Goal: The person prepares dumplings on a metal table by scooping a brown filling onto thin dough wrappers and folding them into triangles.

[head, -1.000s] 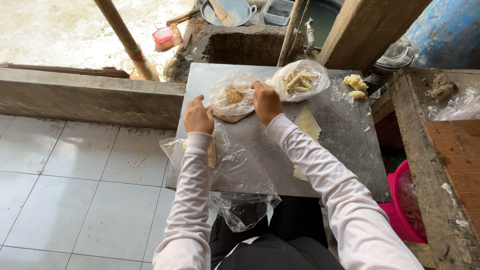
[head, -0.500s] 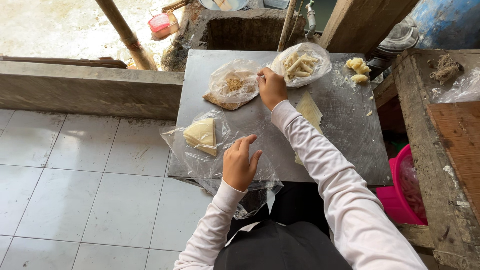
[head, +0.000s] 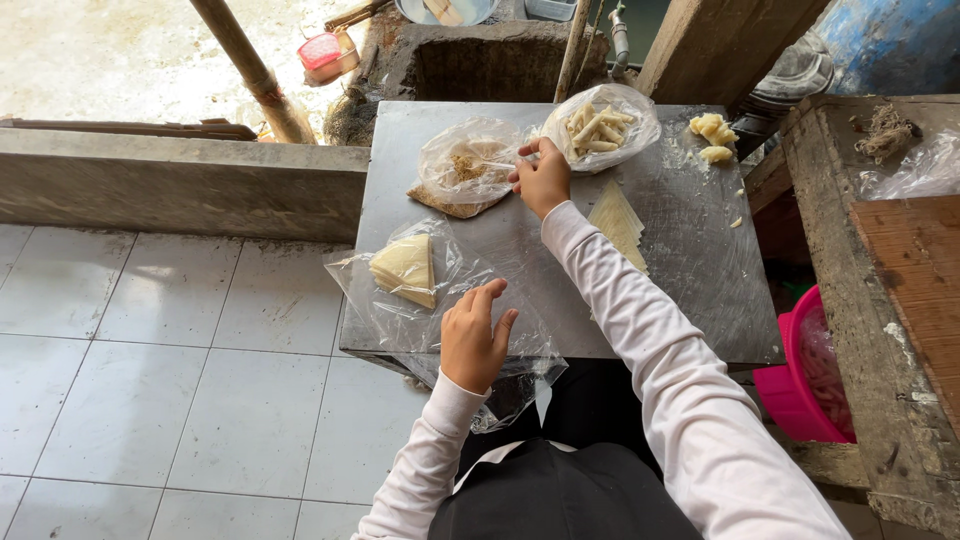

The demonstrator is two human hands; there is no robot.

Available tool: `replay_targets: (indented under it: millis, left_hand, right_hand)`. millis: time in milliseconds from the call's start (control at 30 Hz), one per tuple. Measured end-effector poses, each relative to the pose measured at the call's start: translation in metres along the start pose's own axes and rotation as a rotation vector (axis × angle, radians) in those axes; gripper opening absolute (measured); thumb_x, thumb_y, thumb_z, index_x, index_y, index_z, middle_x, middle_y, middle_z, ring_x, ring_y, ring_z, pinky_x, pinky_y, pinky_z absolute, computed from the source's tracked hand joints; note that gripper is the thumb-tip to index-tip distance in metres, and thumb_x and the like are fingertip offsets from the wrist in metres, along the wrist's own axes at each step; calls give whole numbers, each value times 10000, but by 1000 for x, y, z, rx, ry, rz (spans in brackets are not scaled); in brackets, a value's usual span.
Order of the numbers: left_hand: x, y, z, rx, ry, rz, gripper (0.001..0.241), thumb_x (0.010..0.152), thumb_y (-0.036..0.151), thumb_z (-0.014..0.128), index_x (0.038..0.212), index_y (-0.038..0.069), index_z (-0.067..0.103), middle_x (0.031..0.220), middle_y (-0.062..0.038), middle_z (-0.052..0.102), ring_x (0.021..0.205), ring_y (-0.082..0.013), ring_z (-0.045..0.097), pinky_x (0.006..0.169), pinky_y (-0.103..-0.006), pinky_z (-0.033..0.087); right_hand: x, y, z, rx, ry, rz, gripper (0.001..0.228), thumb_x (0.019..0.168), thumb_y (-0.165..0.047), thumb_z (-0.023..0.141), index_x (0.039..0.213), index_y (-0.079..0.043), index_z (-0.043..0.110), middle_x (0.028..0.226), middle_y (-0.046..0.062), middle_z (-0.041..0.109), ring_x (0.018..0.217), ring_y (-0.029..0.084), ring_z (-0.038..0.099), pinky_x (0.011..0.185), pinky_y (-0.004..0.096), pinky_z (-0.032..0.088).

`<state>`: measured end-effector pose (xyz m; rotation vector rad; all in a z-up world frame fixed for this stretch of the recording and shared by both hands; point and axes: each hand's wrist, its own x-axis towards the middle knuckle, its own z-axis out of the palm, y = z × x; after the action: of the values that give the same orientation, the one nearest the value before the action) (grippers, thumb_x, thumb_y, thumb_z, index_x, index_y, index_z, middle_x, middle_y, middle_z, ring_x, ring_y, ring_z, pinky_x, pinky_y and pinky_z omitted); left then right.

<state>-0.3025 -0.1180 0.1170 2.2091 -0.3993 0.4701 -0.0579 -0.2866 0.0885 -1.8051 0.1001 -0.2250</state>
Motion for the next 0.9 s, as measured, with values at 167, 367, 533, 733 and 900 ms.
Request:
replay_targets:
  millis: [167, 367, 533, 733, 900]
  left_hand:
    - [1, 7, 3, -82, -5, -12, 379, 917, 139, 723, 1259, 25, 605, 1142, -148, 713, 1046, -305, 696, 865, -408, 527]
    - [1, 19, 31, -216, -80, -61, 400, 899, 78, 713, 1277, 15, 594, 1134, -171, 701, 1028, -304, 701, 872, -388, 555]
    - [2, 25, 78, -172, -155, 0, 486, 854, 92, 758, 1295, 23, 565, 1078, -168, 700, 1016, -338, 681, 872, -410, 528]
    - [1, 31, 120, 34, -229, -10, 593, 803, 204, 809, 1313, 52, 547, 996, -145, 679, 926, -344, 650, 785, -439, 494]
    - [-7, 35, 138, 129, -211, -7, 574, 823, 169, 738, 1354, 75, 540, 975, -105, 683, 926, -314, 658, 777, -447, 445]
  right_hand:
    - [-7, 1, -18, 144, -83, 128, 144, 974, -12, 602, 1115, 4, 579, 772, 109, 745, 535, 94, 623, 445, 238, 471]
    - [-36, -12, -75, 251, -125, 114, 180, 981, -31, 629, 1150, 9, 584, 823, 123, 745, 581, 100, 642, 483, 226, 495]
    - [-88, -13, -161, 226, -95, 43, 201, 1000, -42, 640, 1185, 11, 579, 872, 129, 733, 634, 94, 645, 543, 219, 507]
    - [-166, 12, -250, 88, -71, 95, 211, 1024, -72, 613, 1216, 9, 578, 871, 115, 735, 639, 84, 620, 571, 214, 486]
    - [-209, 43, -272, 21, -130, 118, 204, 1032, -97, 608, 1220, -21, 580, 875, 93, 741, 672, 68, 617, 608, 206, 485]
